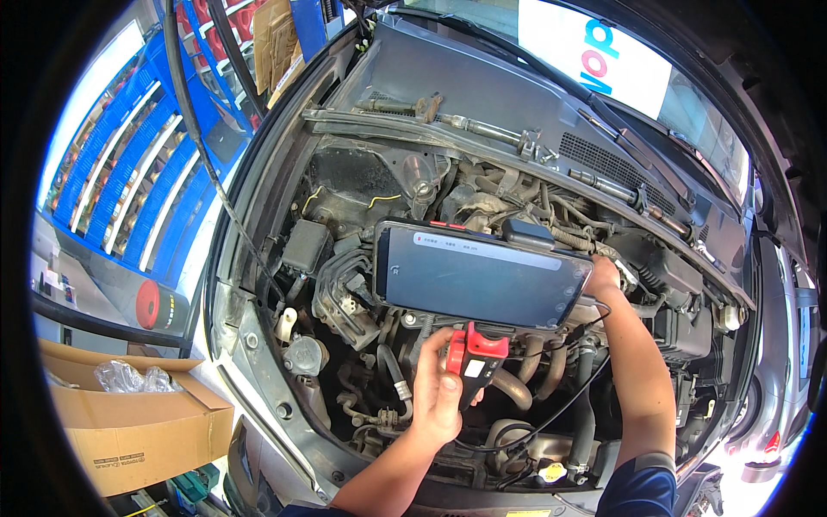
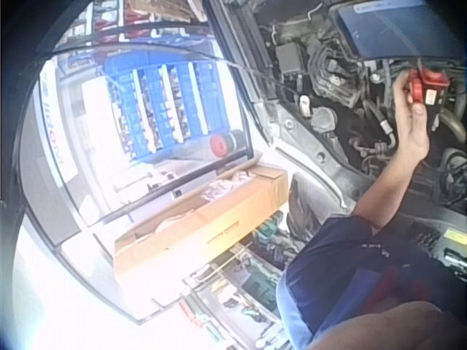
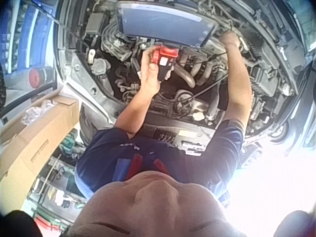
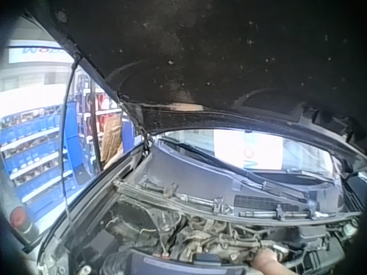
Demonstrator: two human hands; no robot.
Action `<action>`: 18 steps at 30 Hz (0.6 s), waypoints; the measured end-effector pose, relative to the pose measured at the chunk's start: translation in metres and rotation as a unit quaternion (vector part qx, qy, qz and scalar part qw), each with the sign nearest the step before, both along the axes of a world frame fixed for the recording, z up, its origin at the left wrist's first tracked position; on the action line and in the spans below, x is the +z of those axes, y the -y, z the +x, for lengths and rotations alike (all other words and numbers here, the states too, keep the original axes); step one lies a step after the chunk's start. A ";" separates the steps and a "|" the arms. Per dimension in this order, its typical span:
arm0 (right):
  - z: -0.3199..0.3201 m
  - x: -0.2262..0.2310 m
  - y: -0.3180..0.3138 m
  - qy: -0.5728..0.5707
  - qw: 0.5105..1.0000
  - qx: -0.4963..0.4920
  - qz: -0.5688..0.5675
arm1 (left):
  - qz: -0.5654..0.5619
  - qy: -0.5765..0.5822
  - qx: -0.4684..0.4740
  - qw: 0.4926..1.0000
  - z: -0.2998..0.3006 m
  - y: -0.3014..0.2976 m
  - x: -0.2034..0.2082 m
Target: The person uses a handheld diagnostic scanner with a smartphone to inspect the engine bay of a car with the hood open. They hold the device over various engine components, navigate the screen, and then place the device on the front of the car.
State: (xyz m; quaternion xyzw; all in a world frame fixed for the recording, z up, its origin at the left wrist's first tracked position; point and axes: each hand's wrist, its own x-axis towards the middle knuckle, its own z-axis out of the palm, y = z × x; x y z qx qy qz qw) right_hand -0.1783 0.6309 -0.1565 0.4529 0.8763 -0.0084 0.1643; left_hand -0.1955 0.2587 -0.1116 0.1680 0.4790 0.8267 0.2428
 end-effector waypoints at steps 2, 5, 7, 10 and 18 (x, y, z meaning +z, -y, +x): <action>-0.001 0.001 0.001 0.007 1.000 0.001 0.001 | 0.000 -0.005 0.003 1.000 0.000 0.000 -0.001; -0.002 0.001 0.000 0.020 1.000 0.001 0.001 | -0.005 0.004 0.003 1.000 0.000 0.000 0.001; -0.002 -0.002 -0.002 0.023 1.000 0.003 0.005 | -0.002 0.006 0.003 1.000 -0.001 0.000 0.000; -0.001 -0.008 -0.006 0.021 1.000 0.004 0.010 | 0.002 0.011 0.006 1.000 -0.001 -0.001 -0.001; -0.003 0.012 -0.002 0.050 0.998 0.038 0.006 | 0.009 0.012 0.008 1.000 -0.001 -0.001 0.000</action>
